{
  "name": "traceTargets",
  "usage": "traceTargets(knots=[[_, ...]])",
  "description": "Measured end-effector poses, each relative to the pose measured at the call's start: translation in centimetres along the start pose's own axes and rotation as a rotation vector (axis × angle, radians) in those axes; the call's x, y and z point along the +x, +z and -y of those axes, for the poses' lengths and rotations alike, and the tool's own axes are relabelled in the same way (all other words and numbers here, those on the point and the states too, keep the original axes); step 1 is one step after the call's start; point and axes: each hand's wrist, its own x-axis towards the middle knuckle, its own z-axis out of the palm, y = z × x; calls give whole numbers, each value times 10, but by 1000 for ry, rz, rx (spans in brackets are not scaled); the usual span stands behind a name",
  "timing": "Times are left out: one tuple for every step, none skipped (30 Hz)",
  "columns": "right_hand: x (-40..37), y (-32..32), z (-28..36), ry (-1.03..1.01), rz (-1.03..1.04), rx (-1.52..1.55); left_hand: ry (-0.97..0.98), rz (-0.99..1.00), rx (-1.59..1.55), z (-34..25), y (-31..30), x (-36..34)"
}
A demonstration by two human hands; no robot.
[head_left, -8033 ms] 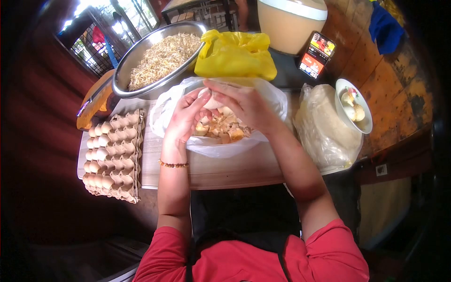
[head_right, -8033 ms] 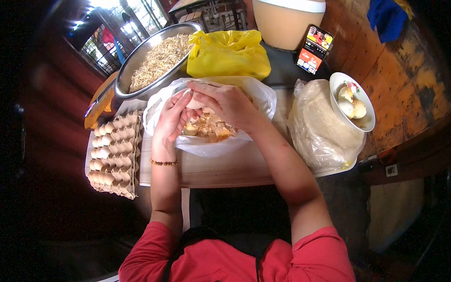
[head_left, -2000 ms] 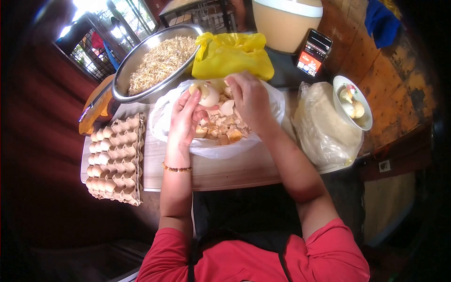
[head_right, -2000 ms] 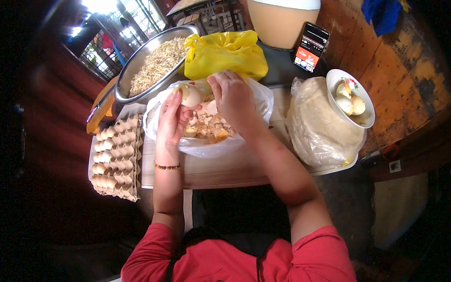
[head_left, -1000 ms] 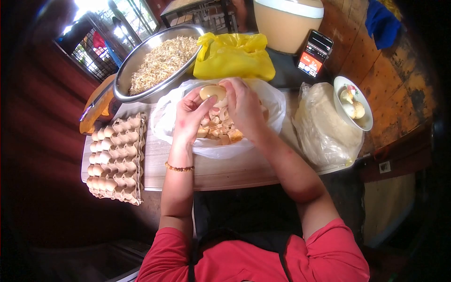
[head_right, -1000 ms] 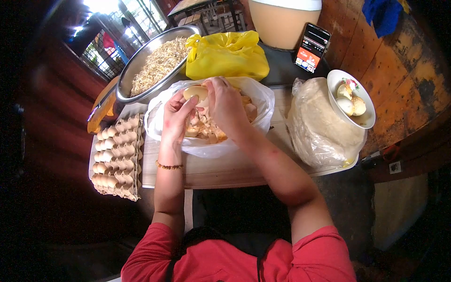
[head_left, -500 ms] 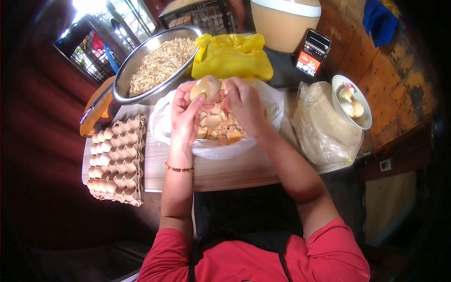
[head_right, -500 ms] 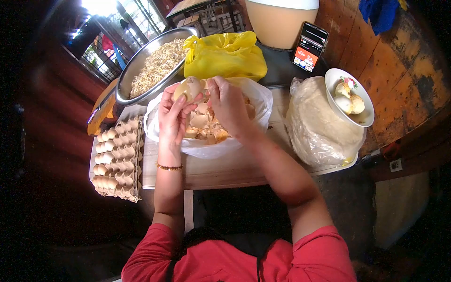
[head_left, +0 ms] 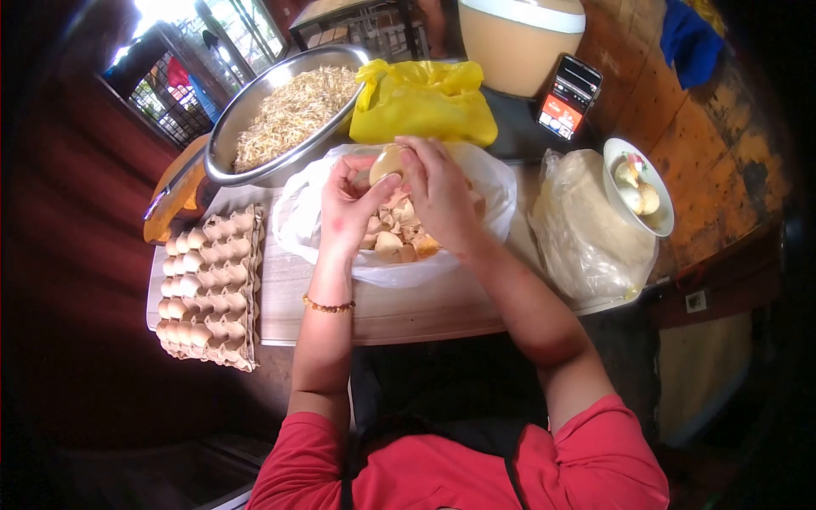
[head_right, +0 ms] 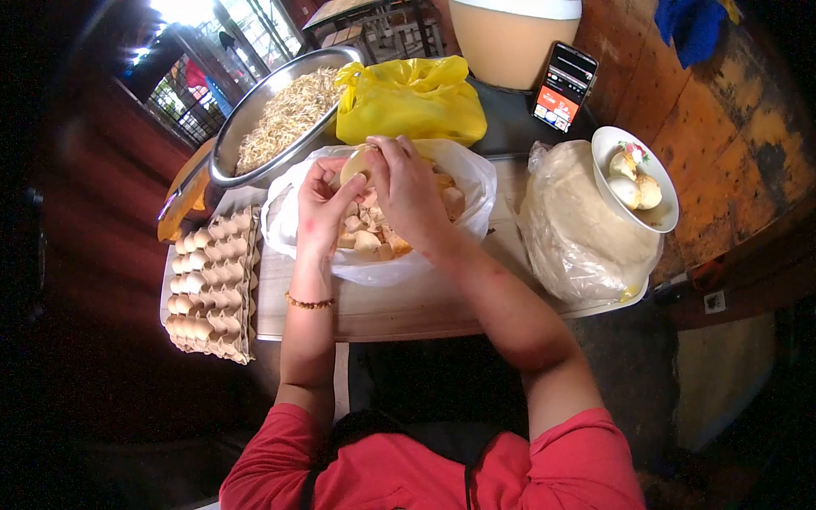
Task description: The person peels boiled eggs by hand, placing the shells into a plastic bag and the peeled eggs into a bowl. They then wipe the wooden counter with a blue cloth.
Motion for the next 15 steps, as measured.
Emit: traceTargets(knots=[[0,-1,1,-9,-6,-21,-3,2,0,0,0,0],[0,-1,2,-19,-12,-42,-3,1,0,0,0,0],[1,-1,1,-19,-11,-42,-13,0,-1,0,-1,0],[1,-1,0,-24,-23,-37,-23,-2,-2,-1,-1,1],[1,-1,-1,-28,-36,-31,-23,-2,-2,0,-2,1],[2,-1,-2,-28,-36,-31,-34,-6,-42,0,-2,1],[3,-1,-4,31,-38,23,-45,-10,-83,0,-2,1],[3,-2,-5,91,-40,77,-45,-10,-83,-1,-2,0],[4,-5,-2,91,-40,77,-55,6,-143,-4,-1,-1],[7,-9,3,191,-10,137,-65,21,-203,-6,-1,-1],[8,-11,6,292,20,197,-65,21,-203,-7,-1,-1],[8,-10,3,292,20,197,-110,46,-297,-9,-2,-1],[8,-8,-3,238,9,183,-156,71,-391,-9,-4,0],[8,-7,-7,184,-4,169,-157,72,-390,-8,-7,0],[8,-9,-5,185,-6,169,-215,39,-457,-7,-10,1]])
